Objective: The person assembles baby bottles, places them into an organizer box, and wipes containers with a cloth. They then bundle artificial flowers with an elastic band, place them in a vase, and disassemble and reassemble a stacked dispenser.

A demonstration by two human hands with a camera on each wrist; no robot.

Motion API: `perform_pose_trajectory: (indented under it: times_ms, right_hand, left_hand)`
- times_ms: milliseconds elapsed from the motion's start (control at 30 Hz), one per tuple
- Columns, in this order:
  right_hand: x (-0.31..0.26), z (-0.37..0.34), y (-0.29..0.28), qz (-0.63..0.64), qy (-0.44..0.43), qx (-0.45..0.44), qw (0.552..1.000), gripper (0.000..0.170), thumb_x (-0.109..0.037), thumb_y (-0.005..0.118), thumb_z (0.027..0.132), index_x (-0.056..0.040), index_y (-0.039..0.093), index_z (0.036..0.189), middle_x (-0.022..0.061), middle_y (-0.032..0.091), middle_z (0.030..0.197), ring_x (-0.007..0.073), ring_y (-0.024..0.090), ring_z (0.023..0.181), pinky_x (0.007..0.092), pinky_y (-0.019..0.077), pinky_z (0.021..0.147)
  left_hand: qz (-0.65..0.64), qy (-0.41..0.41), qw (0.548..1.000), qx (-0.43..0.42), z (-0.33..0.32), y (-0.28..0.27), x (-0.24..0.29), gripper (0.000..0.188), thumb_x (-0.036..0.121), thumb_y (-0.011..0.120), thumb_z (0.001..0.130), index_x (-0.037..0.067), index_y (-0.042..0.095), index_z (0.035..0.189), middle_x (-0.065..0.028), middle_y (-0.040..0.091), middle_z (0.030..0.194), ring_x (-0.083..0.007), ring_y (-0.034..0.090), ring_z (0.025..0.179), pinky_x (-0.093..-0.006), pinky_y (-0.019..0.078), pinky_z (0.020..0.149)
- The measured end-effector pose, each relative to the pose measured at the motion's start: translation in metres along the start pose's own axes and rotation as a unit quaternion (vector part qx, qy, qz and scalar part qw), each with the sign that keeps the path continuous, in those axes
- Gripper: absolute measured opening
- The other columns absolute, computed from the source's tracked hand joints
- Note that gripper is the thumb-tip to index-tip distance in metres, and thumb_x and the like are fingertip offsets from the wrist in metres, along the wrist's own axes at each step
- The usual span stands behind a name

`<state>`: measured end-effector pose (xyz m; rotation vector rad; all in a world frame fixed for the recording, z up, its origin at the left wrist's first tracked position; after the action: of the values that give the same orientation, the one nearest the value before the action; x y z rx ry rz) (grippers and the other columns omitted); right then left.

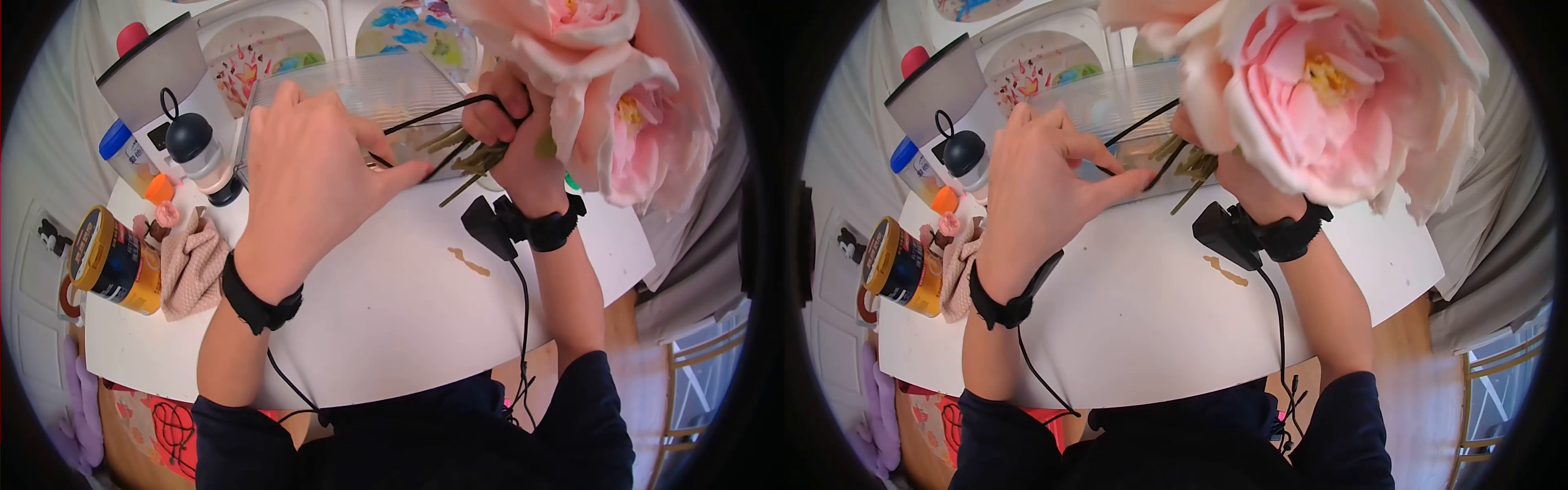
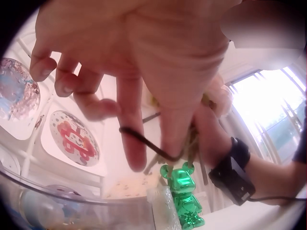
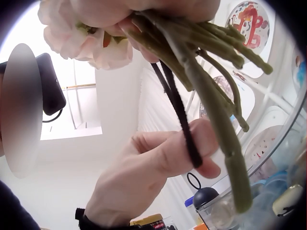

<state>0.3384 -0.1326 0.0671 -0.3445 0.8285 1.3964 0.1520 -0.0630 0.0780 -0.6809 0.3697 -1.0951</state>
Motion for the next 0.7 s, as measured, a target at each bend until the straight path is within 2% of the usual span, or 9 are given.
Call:
perform_pose_trajectory:
  times_ms: [67, 233, 300, 400, 467, 533, 567, 667, 700]
  right_hand:
    - [0.014, 0.003, -0.023, 0.098, 0.031, 0.003, 0.995, 0.039, -0.032, 0.049, 0.114, -0.0181, 0.038, 0.079, -0.0080, 0.030, 0.070, 0.0065, 0.023, 0.054, 0.0267, 0.0245, 0.055]
    - [0.013, 0.002, -0.018, 0.103, 0.020, -0.013, 0.994, 0.037, -0.029, 0.049, 0.113, -0.0183, 0.039, 0.079, -0.0082, 0.031, 0.070, 0.0068, 0.024, 0.053, 0.0273, 0.0249, 0.055]
    - [-0.011, -0.004, 0.015, -0.020, -0.023, 0.017, 0.999, 0.035, -0.027, 0.050, 0.112, -0.0184, 0.039, 0.079, -0.0081, 0.032, 0.069, 0.0074, 0.024, 0.053, 0.0277, 0.0254, 0.055]
    - [-0.013, -0.007, 0.017, 0.019, -0.020, 0.068, 0.997, 0.035, -0.026, 0.051, 0.111, -0.0185, 0.040, 0.079, -0.0080, 0.031, 0.069, 0.0077, 0.024, 0.053, 0.0279, 0.0258, 0.055]
    - [-0.010, -0.006, 0.011, -0.003, -0.036, 0.033, 0.999, 0.035, -0.027, 0.051, 0.111, -0.0185, 0.040, 0.079, -0.0077, 0.031, 0.069, 0.0076, 0.023, 0.053, 0.0280, 0.0259, 0.055]
    - [-0.005, -0.004, 0.007, 0.167, -0.019, 0.017, 0.986, 0.035, -0.027, 0.051, 0.110, -0.0184, 0.040, 0.079, -0.0076, 0.032, 0.069, 0.0075, 0.023, 0.053, 0.0281, 0.0255, 0.055]
    - [-0.007, -0.004, 0.006, 0.210, -0.008, 0.057, 0.976, 0.035, -0.026, 0.052, 0.110, -0.0182, 0.040, 0.078, -0.0077, 0.030, 0.067, 0.0073, 0.024, 0.052, 0.0277, 0.0254, 0.054]
    - [-0.019, -0.001, 0.007, 0.244, -0.018, 0.038, 0.969, 0.034, -0.024, 0.053, 0.108, -0.0181, 0.039, 0.077, -0.0077, 0.029, 0.065, 0.0071, 0.025, 0.050, 0.0275, 0.0268, 0.051]
    - [-0.029, -0.001, 0.013, 0.201, -0.034, 0.100, 0.974, 0.033, -0.022, 0.053, 0.107, -0.0179, 0.040, 0.077, -0.0075, 0.029, 0.064, 0.0071, 0.026, 0.049, 0.0273, 0.0277, 0.049]
  left_hand:
    - [-0.021, -0.002, 0.999, -0.024, 0.001, -0.003, -0.001, 0.037, 0.043, 0.100, 0.066, 0.012, 0.085, 0.081, -0.0029, 0.050, 0.076, -0.0260, 0.049, 0.086, -0.0401, 0.0419, 0.077]
    - [-0.113, -0.013, 0.992, -0.052, -0.004, 0.004, 0.000, 0.052, 0.045, 0.103, 0.060, 0.014, 0.087, 0.099, -0.0061, 0.050, 0.097, -0.0289, 0.050, 0.100, -0.0392, 0.0462, 0.087]
    - [-0.112, -0.020, 0.992, -0.064, -0.004, 0.009, 0.000, 0.064, 0.045, 0.103, 0.060, 0.015, 0.085, 0.114, -0.0090, 0.047, 0.106, -0.0310, 0.050, 0.106, -0.0393, 0.0471, 0.092]
    - [-0.155, -0.021, 0.985, -0.073, -0.008, 0.020, 0.001, 0.071, 0.045, 0.102, 0.061, 0.014, 0.082, 0.122, -0.0113, 0.048, 0.111, -0.0322, 0.051, 0.108, -0.0396, 0.0479, 0.095]
    - [-0.169, -0.028, 0.982, -0.073, -0.010, 0.030, 0.002, 0.073, 0.045, 0.102, 0.062, 0.013, 0.081, 0.124, -0.0117, 0.049, 0.112, -0.0325, 0.051, 0.110, -0.0398, 0.0481, 0.096]
    - [-0.181, -0.034, 0.980, -0.073, -0.010, 0.036, 0.001, 0.074, 0.046, 0.102, 0.063, 0.013, 0.080, 0.127, -0.0121, 0.049, 0.114, -0.0328, 0.051, 0.111, -0.0400, 0.0483, 0.098]
    - [-0.202, -0.046, 0.975, -0.078, -0.011, 0.038, 0.000, 0.075, 0.046, 0.102, 0.064, 0.013, 0.080, 0.127, -0.0124, 0.050, 0.114, -0.0328, 0.051, 0.113, -0.0402, 0.0483, 0.099]
    - [-0.225, -0.058, 0.968, -0.091, -0.010, 0.041, 0.000, 0.075, 0.048, 0.101, 0.065, 0.014, 0.080, 0.128, -0.0123, 0.050, 0.116, -0.0323, 0.051, 0.115, -0.0403, 0.0482, 0.100]
    - [-0.227, -0.058, 0.967, -0.099, -0.010, 0.043, 0.001, 0.076, 0.049, 0.101, 0.065, 0.014, 0.080, 0.129, -0.0120, 0.050, 0.116, -0.0317, 0.051, 0.115, -0.0401, 0.0481, 0.100]
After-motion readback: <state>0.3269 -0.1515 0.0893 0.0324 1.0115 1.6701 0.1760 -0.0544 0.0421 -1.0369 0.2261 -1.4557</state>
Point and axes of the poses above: each hand's wrist, its own z-axis towards the middle knuckle, its own y-axis out of the palm, x = y × z, the point moved 4 cm from there along z, towards the middle knuckle
